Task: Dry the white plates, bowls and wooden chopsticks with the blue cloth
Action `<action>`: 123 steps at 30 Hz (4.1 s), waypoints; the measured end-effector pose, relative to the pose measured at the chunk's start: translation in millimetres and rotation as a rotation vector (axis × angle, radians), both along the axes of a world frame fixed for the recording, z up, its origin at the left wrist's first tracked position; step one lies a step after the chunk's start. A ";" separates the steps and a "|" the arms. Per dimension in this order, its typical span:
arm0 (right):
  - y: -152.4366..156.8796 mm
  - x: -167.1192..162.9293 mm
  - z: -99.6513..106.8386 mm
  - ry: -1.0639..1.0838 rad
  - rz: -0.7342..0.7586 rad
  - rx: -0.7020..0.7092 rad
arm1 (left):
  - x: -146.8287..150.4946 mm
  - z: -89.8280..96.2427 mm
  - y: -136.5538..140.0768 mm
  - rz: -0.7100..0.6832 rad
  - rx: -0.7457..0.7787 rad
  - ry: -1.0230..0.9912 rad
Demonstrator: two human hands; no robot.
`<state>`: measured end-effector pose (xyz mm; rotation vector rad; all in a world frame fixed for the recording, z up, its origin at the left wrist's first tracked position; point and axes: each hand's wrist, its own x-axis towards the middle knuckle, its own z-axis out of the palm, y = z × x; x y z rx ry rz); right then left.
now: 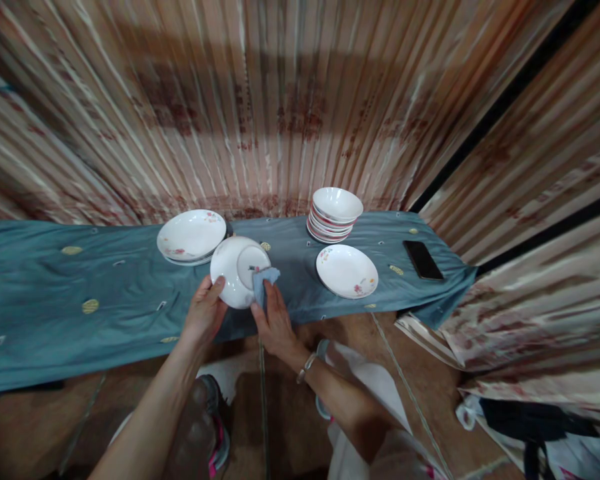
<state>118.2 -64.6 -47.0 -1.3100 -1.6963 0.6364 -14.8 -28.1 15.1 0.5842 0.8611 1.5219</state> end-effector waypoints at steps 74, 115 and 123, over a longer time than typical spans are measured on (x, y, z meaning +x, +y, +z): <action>97.5 10.2 -6.5 0.309 -0.090 -0.141 | -17.5 -8.5 -2.9 -0.057 -0.109 -0.055; 3.7 -8.7 26.8 -0.657 0.173 0.444 | 3.4 3.1 -7.6 0.015 -0.199 -0.151; 15.4 -10.2 42.1 -0.582 0.094 0.404 | 7.4 0.5 -11.9 -0.059 -0.067 -0.095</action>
